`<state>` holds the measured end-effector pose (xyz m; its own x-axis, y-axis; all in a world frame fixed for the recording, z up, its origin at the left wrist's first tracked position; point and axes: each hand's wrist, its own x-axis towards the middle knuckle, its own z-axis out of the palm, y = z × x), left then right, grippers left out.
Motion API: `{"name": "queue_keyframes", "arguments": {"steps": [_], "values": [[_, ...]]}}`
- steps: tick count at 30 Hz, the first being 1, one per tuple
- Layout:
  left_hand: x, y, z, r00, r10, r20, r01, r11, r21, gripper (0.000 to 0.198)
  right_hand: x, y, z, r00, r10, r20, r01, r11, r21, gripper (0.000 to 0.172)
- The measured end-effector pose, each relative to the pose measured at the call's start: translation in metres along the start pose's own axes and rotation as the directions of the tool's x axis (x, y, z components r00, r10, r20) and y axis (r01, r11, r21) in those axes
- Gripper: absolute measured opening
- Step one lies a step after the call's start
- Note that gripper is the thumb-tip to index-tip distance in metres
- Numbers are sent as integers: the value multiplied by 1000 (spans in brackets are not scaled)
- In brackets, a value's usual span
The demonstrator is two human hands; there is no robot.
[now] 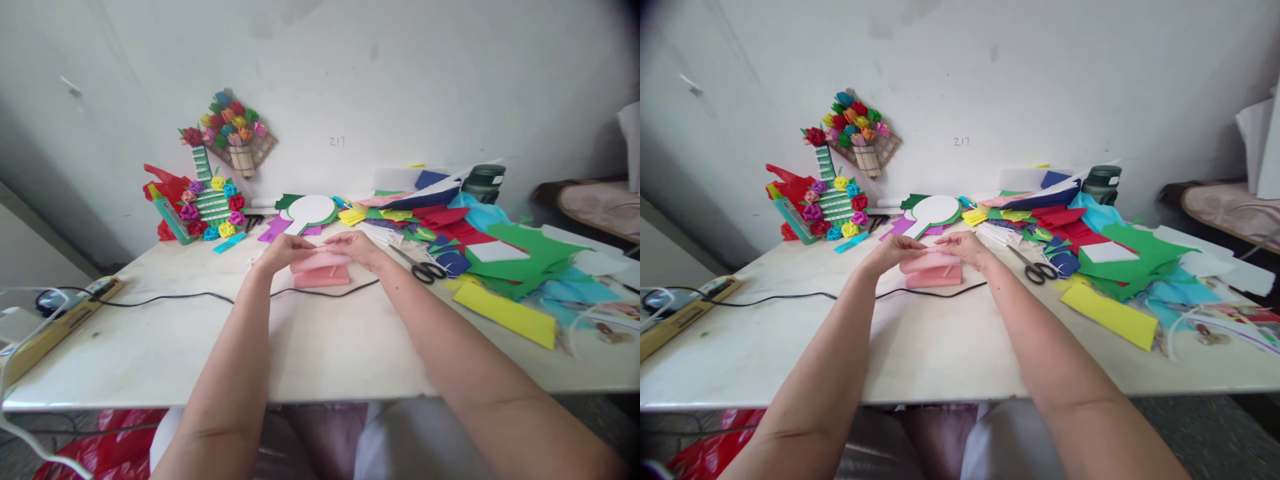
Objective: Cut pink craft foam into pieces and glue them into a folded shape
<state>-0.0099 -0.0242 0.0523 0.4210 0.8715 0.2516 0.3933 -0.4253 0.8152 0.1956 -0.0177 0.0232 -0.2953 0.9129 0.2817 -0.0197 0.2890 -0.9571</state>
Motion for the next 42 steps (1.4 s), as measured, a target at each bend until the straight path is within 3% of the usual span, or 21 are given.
{"name": "queue_keyframes", "arguments": {"steps": [5, 10, 15, 27, 32, 39, 42], "values": [[-1, 1, 2, 997, -17, -73, 11, 997, -80, 32, 1, 1, 1, 1000, -13, -14, 14, 999, 45, 25], [0, -2, 2, 997, -13, -74, 5, 994, -110, 32, 2, 2, -1, 1000, 0, -26, 0, 1000, 20, 25], [1, -4, 1, 998, -14, -56, 11, 998, -56, 32, 0, -3, 1, 999, 37, -18, -37, 999, -5, 28], [1, 1, 3, 999, -41, -35, 45, 991, 124, 30, -3, -9, 6, 997, 59, -42, -68, 965, -253, 20], [2, -2, 4, 998, -59, -18, 61, 984, 169, 30, -1, -7, 5, 1000, 22, -10, -24, 950, -311, 18], [5, -10, 2, 997, -60, -54, 72, 969, 238, 34, 1, -1, 1, 1000, 12, -10, -14, 972, -235, 25], [6, -12, 4, 998, -33, -59, 42, 986, 159, 36, 0, -4, 1, 998, 60, -23, -63, 984, -169, 26]]}}
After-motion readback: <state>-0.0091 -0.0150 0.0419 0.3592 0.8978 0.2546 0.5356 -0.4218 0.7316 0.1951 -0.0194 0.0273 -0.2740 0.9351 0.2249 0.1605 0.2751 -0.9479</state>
